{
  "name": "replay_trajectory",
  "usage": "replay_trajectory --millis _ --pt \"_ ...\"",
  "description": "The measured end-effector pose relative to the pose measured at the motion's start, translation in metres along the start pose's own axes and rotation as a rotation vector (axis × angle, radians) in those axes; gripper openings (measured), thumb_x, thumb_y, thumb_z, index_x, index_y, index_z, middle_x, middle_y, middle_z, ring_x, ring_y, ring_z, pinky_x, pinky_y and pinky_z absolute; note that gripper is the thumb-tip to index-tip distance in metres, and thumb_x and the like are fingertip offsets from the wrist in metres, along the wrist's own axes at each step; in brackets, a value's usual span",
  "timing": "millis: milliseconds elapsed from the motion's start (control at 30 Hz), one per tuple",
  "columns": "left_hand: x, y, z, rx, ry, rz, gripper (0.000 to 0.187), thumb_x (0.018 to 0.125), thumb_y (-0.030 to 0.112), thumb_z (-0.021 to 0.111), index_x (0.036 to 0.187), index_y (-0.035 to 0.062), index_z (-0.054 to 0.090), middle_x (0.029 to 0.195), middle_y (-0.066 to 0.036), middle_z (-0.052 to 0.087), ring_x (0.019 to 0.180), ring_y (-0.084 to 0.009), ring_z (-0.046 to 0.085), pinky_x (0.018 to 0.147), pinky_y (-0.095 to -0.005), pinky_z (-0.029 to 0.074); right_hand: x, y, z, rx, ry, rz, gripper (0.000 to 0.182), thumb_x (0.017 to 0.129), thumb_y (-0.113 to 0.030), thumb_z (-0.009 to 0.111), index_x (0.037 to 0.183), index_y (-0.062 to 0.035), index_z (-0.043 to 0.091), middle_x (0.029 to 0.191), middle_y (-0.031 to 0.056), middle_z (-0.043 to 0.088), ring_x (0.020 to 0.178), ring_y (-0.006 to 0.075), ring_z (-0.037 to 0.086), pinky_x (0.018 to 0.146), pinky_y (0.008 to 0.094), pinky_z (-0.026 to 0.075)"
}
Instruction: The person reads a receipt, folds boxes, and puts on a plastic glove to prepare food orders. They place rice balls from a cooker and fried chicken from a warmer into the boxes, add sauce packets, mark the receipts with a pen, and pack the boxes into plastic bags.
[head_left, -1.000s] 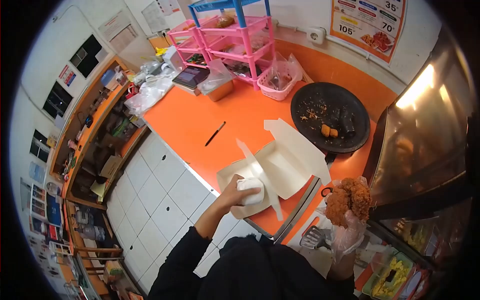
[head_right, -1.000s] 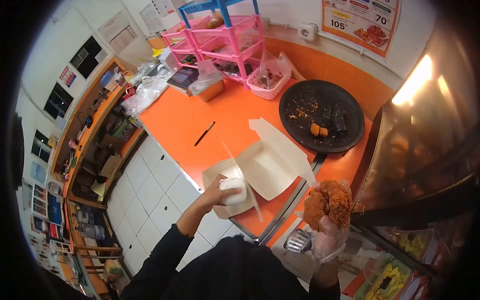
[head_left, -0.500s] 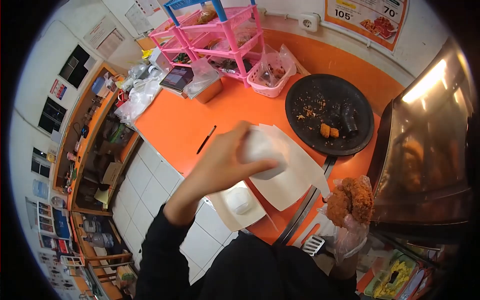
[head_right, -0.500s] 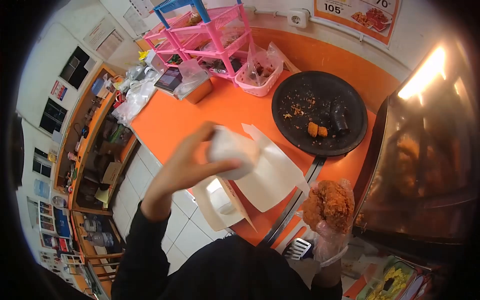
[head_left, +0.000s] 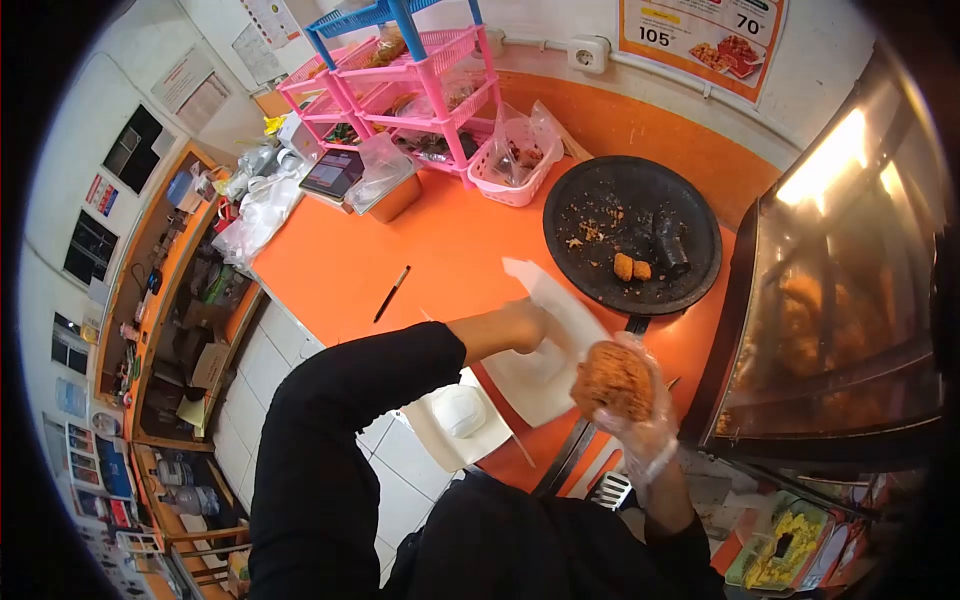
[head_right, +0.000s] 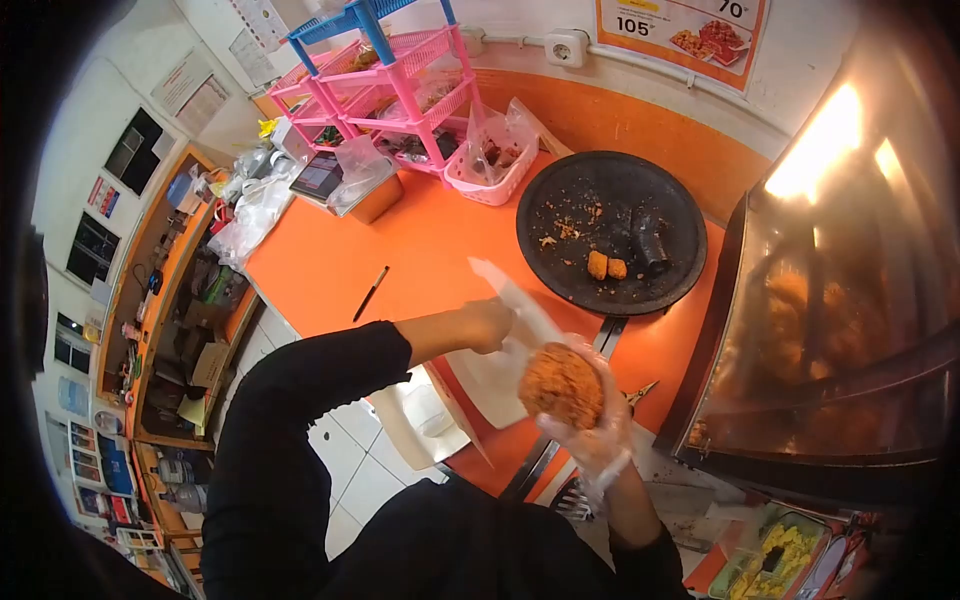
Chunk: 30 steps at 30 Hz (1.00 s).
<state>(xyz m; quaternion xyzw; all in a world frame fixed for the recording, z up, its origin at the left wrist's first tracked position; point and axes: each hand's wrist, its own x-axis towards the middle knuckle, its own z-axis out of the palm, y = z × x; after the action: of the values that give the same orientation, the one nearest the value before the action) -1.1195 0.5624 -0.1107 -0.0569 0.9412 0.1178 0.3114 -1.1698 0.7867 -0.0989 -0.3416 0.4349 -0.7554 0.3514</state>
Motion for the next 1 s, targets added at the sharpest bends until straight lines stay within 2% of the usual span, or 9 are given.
replay_trajectory --millis 133,267,400,500,567,700,767,900,1000 --pt "-0.026 -0.003 -0.008 0.010 0.027 -0.275 0.034 0.084 0.025 0.059 0.112 0.0060 0.058 0.109 -0.015 0.061 0.099 -0.0325 0.059 0.080 -0.0419 0.048 0.022 0.006 0.016 -0.141 -0.170 0.266 0.072 0.068 -0.007 0.075 0.131 -0.0084 0.040 0.128 0.0116 0.047 0.117 0.0222 0.049 0.100 0.0357 0.040" --pt "-0.122 0.007 -0.007 -0.552 1.025 -0.161 0.019 0.084 0.011 0.058 0.101 0.0020 0.056 0.093 -0.010 0.063 0.086 -0.0244 0.062 0.073 -0.0367 0.049 0.061 0.024 0.020 -0.641 -0.457 0.371 0.070 0.067 -0.010 0.076 0.129 -0.0192 0.045 0.121 0.0078 0.055 0.112 0.0194 0.053 0.095 0.0301 0.043" --pt "-0.167 0.010 0.069 -0.808 1.627 -0.353 0.011 0.087 0.008 0.057 0.096 0.0013 0.054 0.089 -0.006 0.059 0.080 -0.0149 0.056 0.074 -0.0279 0.044 0.078 0.057 0.015 -0.616 -0.649 0.549 0.063 0.071 -0.019 0.074 0.127 -0.0230 0.047 0.110 0.0080 0.061 0.103 0.0216 0.058 0.090 0.0326 0.045" --pt "-0.172 0.015 0.146 -0.988 1.519 -0.603 0.011 0.087 0.009 0.057 0.094 0.0014 0.054 0.090 -0.005 0.058 0.081 -0.0149 0.056 0.073 -0.0265 0.043 0.098 0.031 0.036 -1.089 -0.728 0.606 0.056 0.074 -0.028 0.072 0.125 -0.0228 0.049 0.108 0.0091 0.060 0.102 0.0229 0.058 0.090 0.0326 0.045" --pt "-0.171 0.029 0.182 -1.003 1.439 -0.649 0.020 0.083 0.011 0.063 0.099 0.0027 0.054 0.093 -0.006 0.059 0.087 -0.0180 0.057 0.079 -0.0323 0.042 0.095 0.036 0.036 -1.024 -0.529 0.284 0.056 0.072 -0.026 0.073 0.124 -0.0216 0.050 0.108 0.0096 0.060 0.101 0.0228 0.058 0.090 0.0325 0.045" --pt "-0.169 0.046 0.207 -0.777 1.289 -0.655 0.039 0.075 0.018 0.072 0.107 0.0064 0.053 0.121 -0.015 0.046 0.114 -0.0306 0.043 0.092 -0.0425 0.038 0.089 -0.002 0.064 -0.603 -0.347 0.494 0.056 0.073 -0.016 0.072 0.125 -0.0164 0.050 0.112 0.0084 0.059 0.104 0.0152 0.056 0.092 0.0299 0.044" --pt "-0.165 0.048 0.199 -0.667 1.298 -0.682 0.047 0.072 0.023 0.075 0.111 0.0078 0.053 0.131 -0.017 0.039 0.123 -0.0357 0.035 0.096 -0.0462 0.035 0.068 -0.030 0.093 -0.364 -0.452 0.439 0.055 0.072 -0.012 0.070 0.124 -0.0147 0.051 0.106 0.0063 0.062 0.100 0.0157 0.059 0.090 0.0291 0.046" --pt "-0.140 0.029 0.230 -0.484 1.070 -0.657 0.079 0.060 0.039 0.080 0.125 0.0102 0.046 0.139 -0.018 0.028 0.129 -0.0446 0.024 0.100 -0.0522 0.031 0.041 -0.025 0.134 -0.855 -0.997 0.255 0.058 0.074 -0.024 0.071 0.126 -0.0199 0.047 0.104 0.0169 0.061 0.096 0.0318 0.061 0.087 0.0378 0.047" --pt "-0.141 0.021 0.229 -0.650 1.074 -0.520 0.080 0.058 0.031 0.079 0.125 0.0077 0.045 0.138 -0.017 0.030 0.128 -0.0449 0.026 0.106 -0.0501 0.026 0.020 0.008 0.147 -1.109 -1.018 0.285 0.060 0.073 -0.027 0.071 0.125 -0.0192 0.044 0.100 0.0182 0.059 0.094 0.0380 0.058 0.082 0.0423 0.047"
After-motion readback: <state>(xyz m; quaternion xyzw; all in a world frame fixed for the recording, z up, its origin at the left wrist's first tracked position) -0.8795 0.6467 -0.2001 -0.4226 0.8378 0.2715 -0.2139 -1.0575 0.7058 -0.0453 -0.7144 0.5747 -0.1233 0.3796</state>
